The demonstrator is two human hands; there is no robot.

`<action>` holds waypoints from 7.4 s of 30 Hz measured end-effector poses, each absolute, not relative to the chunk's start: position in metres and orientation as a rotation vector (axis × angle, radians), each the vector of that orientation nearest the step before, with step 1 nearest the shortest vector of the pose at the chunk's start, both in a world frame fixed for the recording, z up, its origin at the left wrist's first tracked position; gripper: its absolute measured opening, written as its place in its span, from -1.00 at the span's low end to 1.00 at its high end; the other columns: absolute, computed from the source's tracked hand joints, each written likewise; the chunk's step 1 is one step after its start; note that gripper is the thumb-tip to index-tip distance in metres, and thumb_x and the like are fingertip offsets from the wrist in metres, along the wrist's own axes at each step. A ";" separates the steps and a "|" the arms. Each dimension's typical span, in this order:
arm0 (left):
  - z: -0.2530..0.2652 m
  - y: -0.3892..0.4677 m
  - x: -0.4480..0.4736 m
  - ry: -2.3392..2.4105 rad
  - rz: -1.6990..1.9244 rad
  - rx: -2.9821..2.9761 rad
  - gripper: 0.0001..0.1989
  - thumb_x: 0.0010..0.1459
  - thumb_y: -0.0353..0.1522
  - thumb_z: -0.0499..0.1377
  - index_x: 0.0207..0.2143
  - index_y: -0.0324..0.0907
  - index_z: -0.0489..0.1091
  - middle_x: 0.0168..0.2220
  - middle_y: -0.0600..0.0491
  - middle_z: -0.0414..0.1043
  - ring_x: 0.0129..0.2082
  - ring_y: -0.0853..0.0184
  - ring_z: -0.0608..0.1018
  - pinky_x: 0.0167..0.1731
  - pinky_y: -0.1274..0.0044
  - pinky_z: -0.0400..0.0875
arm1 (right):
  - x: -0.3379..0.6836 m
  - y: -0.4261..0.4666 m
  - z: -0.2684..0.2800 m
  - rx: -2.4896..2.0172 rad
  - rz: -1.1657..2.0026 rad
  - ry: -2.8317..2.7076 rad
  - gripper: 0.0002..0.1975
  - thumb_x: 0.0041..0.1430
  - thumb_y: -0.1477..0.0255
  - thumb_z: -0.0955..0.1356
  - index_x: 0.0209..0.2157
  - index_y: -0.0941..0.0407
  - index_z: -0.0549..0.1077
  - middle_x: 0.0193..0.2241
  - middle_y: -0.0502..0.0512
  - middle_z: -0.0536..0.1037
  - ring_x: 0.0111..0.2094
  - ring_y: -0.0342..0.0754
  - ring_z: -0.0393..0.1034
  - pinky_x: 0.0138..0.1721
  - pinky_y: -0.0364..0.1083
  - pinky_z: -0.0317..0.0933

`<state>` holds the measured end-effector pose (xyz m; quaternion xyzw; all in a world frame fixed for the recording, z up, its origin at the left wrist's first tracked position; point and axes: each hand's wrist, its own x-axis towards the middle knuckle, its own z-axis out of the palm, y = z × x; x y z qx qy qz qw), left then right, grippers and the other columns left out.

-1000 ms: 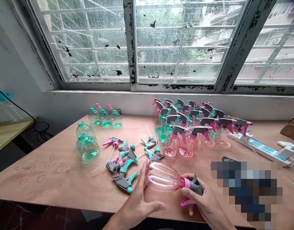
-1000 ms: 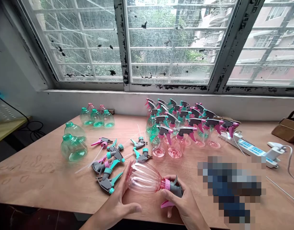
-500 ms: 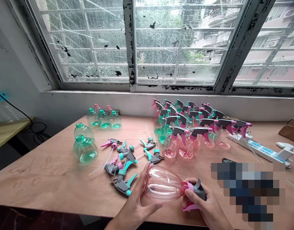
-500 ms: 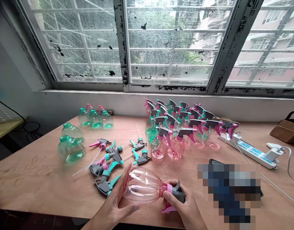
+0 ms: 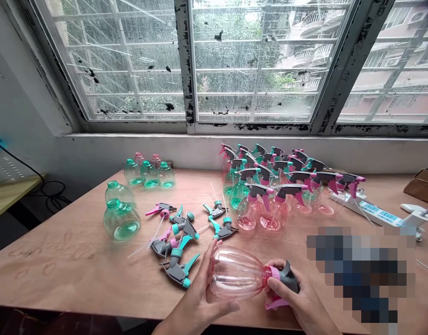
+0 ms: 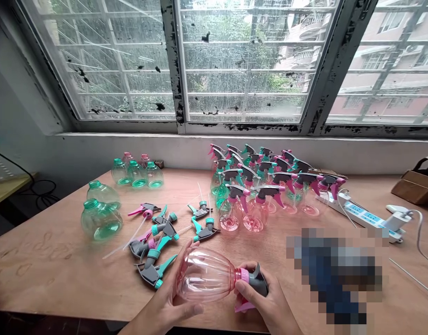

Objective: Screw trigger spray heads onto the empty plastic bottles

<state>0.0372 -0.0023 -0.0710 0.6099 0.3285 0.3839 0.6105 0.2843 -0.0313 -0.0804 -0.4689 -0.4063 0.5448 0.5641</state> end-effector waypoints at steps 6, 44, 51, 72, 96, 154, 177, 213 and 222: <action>-0.075 -0.001 0.036 0.783 0.908 1.433 0.22 -0.02 -0.15 0.47 0.44 0.17 -0.32 0.51 0.02 -0.32 0.46 -0.05 -0.09 0.40 0.18 -0.09 | 0.287 -0.030 -0.085 -1.083 1.155 -1.110 -0.68 -0.03 0.25 0.59 -0.29 0.12 0.59 -0.40 0.04 0.61 -0.45 -0.06 0.46 -0.45 -0.14 0.41; -0.064 -0.001 0.043 0.843 0.946 1.270 0.06 0.01 -0.20 0.46 0.41 0.09 -0.09 0.37 -0.11 0.06 0.28 -0.04 0.28 0.23 0.22 0.28 | 0.283 -0.033 -0.076 -1.114 1.217 -1.046 -0.60 -0.03 0.21 0.59 -0.20 0.10 0.55 -0.36 0.03 0.58 -0.43 -0.06 0.46 -0.44 -0.11 0.53; -0.075 0.003 0.041 0.817 0.938 1.265 0.16 0.00 -0.23 0.47 0.44 0.13 -0.22 0.44 -0.09 -0.06 0.32 -0.09 0.24 0.24 0.19 0.30 | 0.286 -0.035 -0.073 -1.121 1.282 -1.048 -0.60 0.02 0.23 0.57 -0.15 0.14 0.56 -0.46 -0.01 0.57 -0.52 -0.09 0.48 -0.45 -0.07 0.54; -0.068 -0.001 0.037 0.805 0.870 1.413 0.03 0.13 -0.23 0.39 0.43 0.22 -0.22 0.52 0.05 -0.46 0.44 -0.08 0.01 0.38 0.10 -0.04 | 0.288 -0.033 -0.075 -1.168 1.265 -1.056 -0.60 -0.05 0.21 0.59 -0.22 0.14 0.59 -0.42 0.04 0.59 -0.48 -0.04 0.47 -0.49 -0.09 0.50; -0.069 -0.001 0.040 0.794 0.958 1.397 0.19 -0.02 -0.17 0.47 0.45 0.13 -0.26 0.52 0.03 -0.36 0.48 -0.04 -0.23 0.42 0.14 -0.22 | 0.287 -0.036 -0.074 -1.119 1.292 -1.026 -0.62 -0.07 0.22 0.60 -0.22 0.09 0.59 -0.39 0.00 0.59 -0.46 -0.08 0.47 -0.44 -0.10 0.52; -0.064 -0.002 0.019 0.821 0.801 1.440 -0.01 0.15 -0.24 0.39 0.41 0.28 -0.18 0.51 0.14 -0.25 0.48 0.08 -0.09 0.43 0.24 -0.08 | 0.295 -0.031 -0.082 -1.080 1.379 -0.959 -0.60 0.04 0.22 0.57 -0.18 0.16 0.54 -0.55 -0.03 0.56 -0.54 -0.11 0.45 -0.46 -0.06 0.53; -0.056 0.004 0.026 0.832 0.835 1.203 -0.04 0.08 -0.11 0.40 0.42 0.05 -0.02 0.44 -0.04 0.06 0.42 -0.03 0.11 0.38 0.20 0.09 | 0.286 -0.034 -0.073 -1.164 1.236 -1.001 -0.58 -0.06 0.23 0.60 -0.18 0.10 0.59 -0.45 0.01 0.63 -0.50 -0.03 0.52 -0.43 -0.05 0.54; -0.065 0.002 0.018 0.782 0.756 1.459 0.00 0.18 -0.26 0.36 0.44 0.17 -0.24 0.51 0.06 -0.29 0.48 0.02 -0.14 0.42 0.15 -0.15 | 0.289 -0.033 -0.075 -1.150 1.289 -1.052 -0.59 -0.04 0.22 0.60 -0.19 0.13 0.57 -0.46 0.00 0.61 -0.52 -0.06 0.51 -0.48 -0.08 0.51; -0.066 0.001 0.016 0.801 0.757 1.600 0.14 0.14 -0.26 0.39 0.43 0.22 -0.44 0.52 0.07 -0.43 0.47 -0.03 -0.11 0.39 0.16 0.02 | 0.289 -0.035 -0.077 -1.116 1.315 -1.090 -0.62 -0.03 0.23 0.59 -0.21 0.11 0.57 -0.43 -0.01 0.58 -0.50 -0.07 0.50 -0.46 -0.08 0.53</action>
